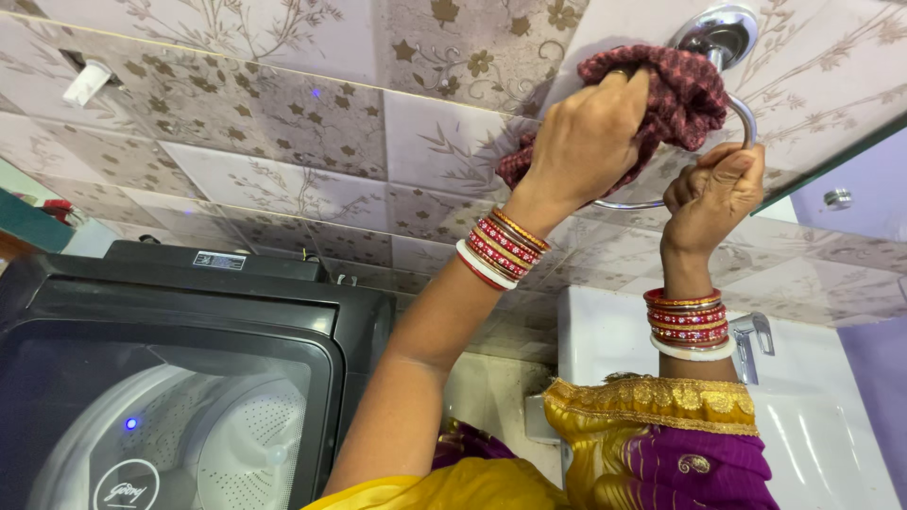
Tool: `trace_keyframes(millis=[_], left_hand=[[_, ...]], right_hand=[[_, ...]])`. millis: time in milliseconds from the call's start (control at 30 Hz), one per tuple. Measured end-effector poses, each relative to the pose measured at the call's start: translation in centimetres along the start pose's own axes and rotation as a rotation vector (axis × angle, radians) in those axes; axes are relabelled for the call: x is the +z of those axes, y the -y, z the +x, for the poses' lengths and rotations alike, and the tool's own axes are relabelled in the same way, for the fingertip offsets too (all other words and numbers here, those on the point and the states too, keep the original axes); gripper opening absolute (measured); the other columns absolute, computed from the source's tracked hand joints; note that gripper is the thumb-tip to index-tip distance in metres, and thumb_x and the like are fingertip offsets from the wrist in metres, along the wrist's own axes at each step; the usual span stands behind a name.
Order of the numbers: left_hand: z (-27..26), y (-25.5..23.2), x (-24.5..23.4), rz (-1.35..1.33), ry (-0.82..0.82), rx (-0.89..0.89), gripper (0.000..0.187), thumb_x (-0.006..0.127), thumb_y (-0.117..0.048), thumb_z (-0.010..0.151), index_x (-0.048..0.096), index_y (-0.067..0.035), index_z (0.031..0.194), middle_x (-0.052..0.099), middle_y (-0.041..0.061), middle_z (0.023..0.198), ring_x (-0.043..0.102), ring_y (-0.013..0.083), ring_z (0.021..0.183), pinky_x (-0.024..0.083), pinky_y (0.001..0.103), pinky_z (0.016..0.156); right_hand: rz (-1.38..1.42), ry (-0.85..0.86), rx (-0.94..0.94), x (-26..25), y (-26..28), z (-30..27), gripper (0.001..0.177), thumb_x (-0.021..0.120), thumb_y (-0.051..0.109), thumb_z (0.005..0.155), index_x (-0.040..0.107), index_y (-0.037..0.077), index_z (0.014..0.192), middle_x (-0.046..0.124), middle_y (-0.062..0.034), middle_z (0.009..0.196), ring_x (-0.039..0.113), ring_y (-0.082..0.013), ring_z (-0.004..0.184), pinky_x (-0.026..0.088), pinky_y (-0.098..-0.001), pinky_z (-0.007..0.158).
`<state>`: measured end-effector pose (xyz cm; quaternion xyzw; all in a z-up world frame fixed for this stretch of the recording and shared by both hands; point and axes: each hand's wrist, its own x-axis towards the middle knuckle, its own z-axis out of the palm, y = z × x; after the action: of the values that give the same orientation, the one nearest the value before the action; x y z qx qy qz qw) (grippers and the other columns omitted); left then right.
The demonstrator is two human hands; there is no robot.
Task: The person wipes a sink faucet and a wall-mounted towel ring with a cloth, then moves into a second bathroom area to wipe multiple wall-mounted faucets.
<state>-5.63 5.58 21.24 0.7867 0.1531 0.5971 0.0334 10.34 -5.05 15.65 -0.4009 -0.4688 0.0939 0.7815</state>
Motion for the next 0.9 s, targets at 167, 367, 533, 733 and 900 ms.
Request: trace_keyframes(millis=[167,367,533,733,900], left_hand=[[-3.7,0.2,1.8,-0.394,-0.175,-0.301,0.028,0.069,-0.012,0.094,0.062,-0.002,0.119,0.070,0.016,0.102,0.071,0.0355,0.092,0.058,0.043,0.080],[-9.6,1.1,6.6,-0.756,-0.400,-0.386,0.016,0.060,-0.019,0.105,0.065,-0.006,0.112,0.073,0.012,0.106,0.073,0.0311,0.095,0.054,0.039,0.087],[-14.1,-1.5,11.2,-0.753,-0.567,-0.507,0.016,0.055,-0.018,0.111,0.067,-0.007,0.113,0.071,0.010,0.110,0.068,0.0275,0.098,0.050,0.036,0.092],[-16.1,-3.2,11.4,-1.073,-0.532,-0.662,0.013,0.057,-0.011,0.110,0.065,-0.002,0.116,0.071,0.006,0.110,0.066,0.0182,0.104,0.050,0.031,0.099],[-19.5,-4.8,8.8,-1.172,-0.508,-0.805,0.013,0.057,-0.007,0.108,0.062,0.001,0.118,0.071,0.006,0.114,0.066,0.0150,0.108,0.050,0.031,0.102]], right_hand=[[-0.052,0.041,-0.014,-1.0,0.4,0.2,0.047,0.046,0.050,0.117,0.041,0.007,0.098,0.027,0.0039,0.062,0.022,-0.0032,0.046,0.017,-0.0203,0.040],[-0.029,0.025,-0.016,-0.9,-0.1,0.0,0.046,0.047,0.049,0.117,0.042,0.007,0.098,0.028,0.0029,0.062,0.024,-0.0045,0.046,0.019,-0.0205,0.040],[0.077,0.012,0.017,-0.7,-1.5,-0.6,0.044,0.050,0.047,0.117,0.044,0.007,0.099,0.030,0.0021,0.064,0.026,-0.0056,0.048,0.021,-0.0205,0.041],[0.130,0.009,0.063,-0.9,-1.5,-1.3,0.044,0.052,0.048,0.117,0.046,0.008,0.102,0.032,0.0003,0.068,0.029,-0.0074,0.051,0.025,-0.0218,0.044],[0.136,0.044,0.138,-1.6,-1.6,-2.0,0.045,0.049,0.051,0.118,0.046,0.008,0.106,0.032,-0.0002,0.068,0.032,-0.0102,0.052,0.031,-0.0249,0.048]])
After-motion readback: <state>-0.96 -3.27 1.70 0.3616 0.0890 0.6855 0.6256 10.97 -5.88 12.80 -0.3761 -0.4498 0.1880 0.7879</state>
